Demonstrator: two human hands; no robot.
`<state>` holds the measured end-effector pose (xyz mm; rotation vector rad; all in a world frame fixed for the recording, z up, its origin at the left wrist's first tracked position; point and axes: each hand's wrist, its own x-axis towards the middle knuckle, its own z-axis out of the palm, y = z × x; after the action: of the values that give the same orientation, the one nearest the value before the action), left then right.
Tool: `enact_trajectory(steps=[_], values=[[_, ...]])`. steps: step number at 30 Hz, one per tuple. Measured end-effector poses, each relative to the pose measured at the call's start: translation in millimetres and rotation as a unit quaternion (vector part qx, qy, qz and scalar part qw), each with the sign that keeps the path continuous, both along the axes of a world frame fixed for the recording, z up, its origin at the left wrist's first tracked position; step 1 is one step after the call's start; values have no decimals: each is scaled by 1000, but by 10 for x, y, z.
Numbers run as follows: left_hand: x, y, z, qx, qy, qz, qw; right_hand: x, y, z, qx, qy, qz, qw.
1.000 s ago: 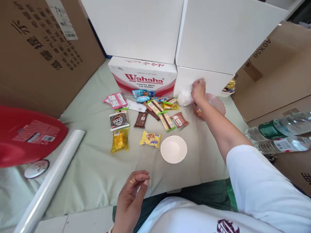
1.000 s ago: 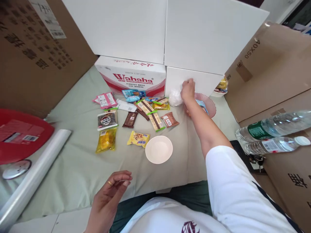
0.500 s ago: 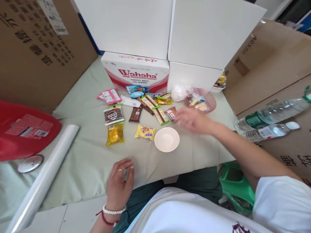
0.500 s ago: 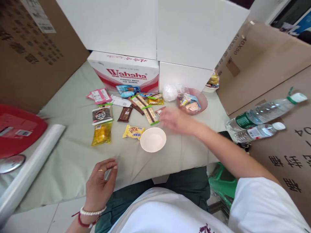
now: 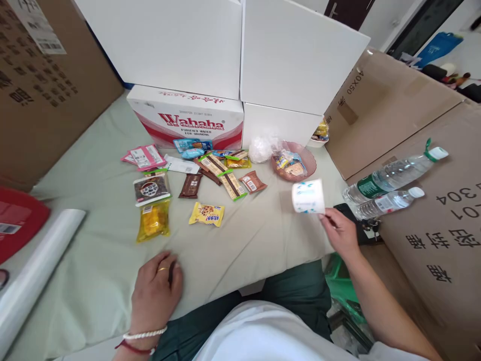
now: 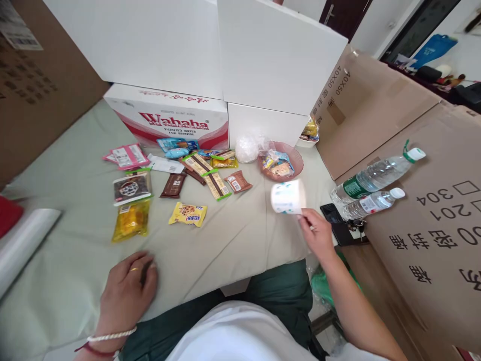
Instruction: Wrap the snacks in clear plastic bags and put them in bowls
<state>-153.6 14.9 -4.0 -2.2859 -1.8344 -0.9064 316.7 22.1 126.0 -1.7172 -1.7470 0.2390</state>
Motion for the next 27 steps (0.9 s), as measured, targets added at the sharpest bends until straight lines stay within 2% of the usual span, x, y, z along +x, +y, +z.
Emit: enact_trajectory(steps=[3,5,8,11,13,16,18,20,23,27], values=[[38,12,24,8,21,-23,999,486,191,130,-29,-57,-135,989],[46,23,40,11,25,-30,999,789,550,219,-27,-106,-183,977],[41,36,54,11,22,-27,999,1193,1378,432,-35,-189,-232,953],[35,46,56,7,28,-27,999,1473,2345,774,-49,-247,-278,927],[34,52,56,9,38,-28,999,1563,2916,1021,-42,-253,-290,922],[34,61,59,21,58,-29,998,1574,3459,1253,-24,-251,-292,922],[35,66,62,27,70,-31,997,1531,3554,1238,-15,-254,-277,926],[39,70,66,29,78,-31,996,1478,3447,1081,-21,-260,-251,932],[51,75,82,31,84,-26,996,1439,3013,681,-43,-268,-229,935],[64,83,110,42,85,-35,995,1498,2247,176,-74,-265,-220,936]])
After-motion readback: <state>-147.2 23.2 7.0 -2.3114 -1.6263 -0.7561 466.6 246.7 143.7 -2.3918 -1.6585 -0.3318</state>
